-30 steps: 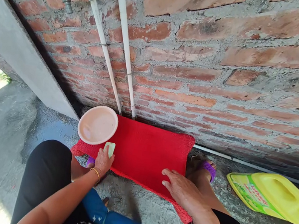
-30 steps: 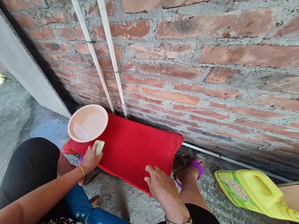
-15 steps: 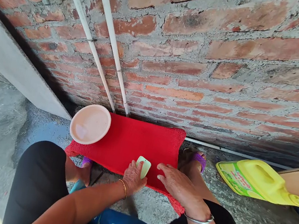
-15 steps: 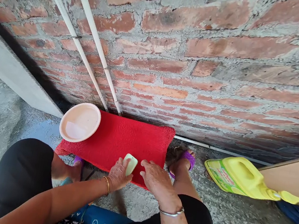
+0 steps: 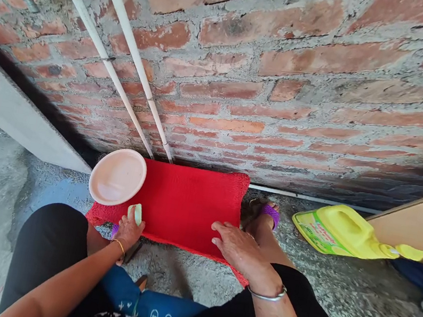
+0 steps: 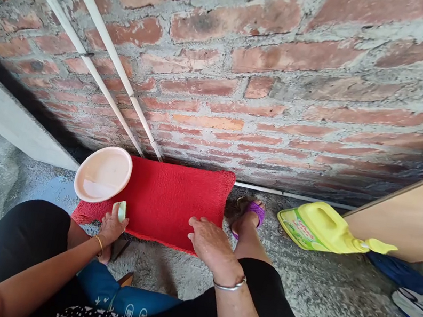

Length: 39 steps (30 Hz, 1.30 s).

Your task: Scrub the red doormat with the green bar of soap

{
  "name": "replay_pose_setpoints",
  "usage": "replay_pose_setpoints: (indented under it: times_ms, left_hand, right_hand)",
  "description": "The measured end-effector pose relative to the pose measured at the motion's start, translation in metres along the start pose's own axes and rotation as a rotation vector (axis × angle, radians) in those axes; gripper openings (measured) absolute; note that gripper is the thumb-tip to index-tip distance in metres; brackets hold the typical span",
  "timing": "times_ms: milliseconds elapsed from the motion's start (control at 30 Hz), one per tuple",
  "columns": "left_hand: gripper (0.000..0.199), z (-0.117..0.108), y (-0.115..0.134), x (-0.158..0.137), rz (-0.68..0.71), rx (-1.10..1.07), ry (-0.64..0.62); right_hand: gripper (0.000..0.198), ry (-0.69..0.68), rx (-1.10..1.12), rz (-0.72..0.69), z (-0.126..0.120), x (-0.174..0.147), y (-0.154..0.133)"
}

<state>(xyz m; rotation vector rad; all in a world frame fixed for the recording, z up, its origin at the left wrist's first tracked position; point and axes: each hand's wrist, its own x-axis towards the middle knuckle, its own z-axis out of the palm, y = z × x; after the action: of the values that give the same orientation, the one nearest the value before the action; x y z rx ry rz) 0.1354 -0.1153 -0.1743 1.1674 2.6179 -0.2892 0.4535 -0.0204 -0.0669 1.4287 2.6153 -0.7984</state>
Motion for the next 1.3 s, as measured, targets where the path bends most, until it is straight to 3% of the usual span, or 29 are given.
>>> replay_pose_setpoints:
  times_ms: [67, 200, 400, 567, 700, 800, 867, 967, 1067, 1133, 1200, 1300]
  left_hand:
    - [0.071, 0.008, 0.009, -0.005, 0.012, -0.012, -0.019]
    - [0.074, 0.018, 0.048, -0.029, 0.191, -0.038, -0.057]
    - [0.08, 0.006, 0.12, -0.067, 0.272, -0.108, -0.26]
    - [0.081, 0.007, 0.178, -0.11, 0.483, -0.11, -0.425]
    - [0.089, 0.008, 0.207, -0.139, 0.702, -0.113, -0.585]
    - [0.095, 0.002, 0.21, -0.137, 0.797, -0.16, -0.664]
    - [0.09, -0.005, 0.203, -0.119, 0.755, -0.172, -0.625]
    - [0.076, -0.019, 0.181, -0.07, 0.578, -0.222, -0.4]
    - [0.07, -0.035, 0.155, -0.014, 0.287, -0.217, -0.202]
    - [0.067, -0.044, 0.141, 0.013, 0.123, -0.191, -0.153]
    - [0.067, -0.047, 0.136, 0.024, 0.051, -0.181, -0.141]
    - [0.069, -0.038, 0.15, 0.01, 0.099, -0.163, -0.144]
  right_hand:
    - [0.025, -0.037, -0.006, 0.022, -0.005, -0.001, 0.0]
    - [0.024, -0.1, -0.008, 0.055, -0.01, -0.002, 0.005]
    - [0.022, -0.132, -0.014, 0.092, -0.018, -0.005, 0.013]
    - [0.02, -0.153, 0.007, 0.131, -0.02, -0.002, 0.013]
    - [0.02, -0.026, 0.05, 0.091, -0.008, 0.002, 0.022]
    - [0.021, 0.068, 0.04, 0.141, -0.009, 0.001, 0.029]
    - [0.021, 0.109, 0.02, 0.242, -0.016, -0.001, 0.031]
    - [0.023, 0.171, 0.023, 0.435, -0.032, -0.005, 0.031]
    - [0.023, 0.21, 0.058, 0.545, -0.042, -0.008, 0.03]
    - [0.021, 0.215, 0.069, 0.54, -0.044, -0.009, 0.029]
    - [0.02, 0.199, 0.071, 0.506, -0.043, -0.009, 0.029]
    - [0.019, 0.194, 0.061, 0.463, -0.041, -0.008, 0.03]
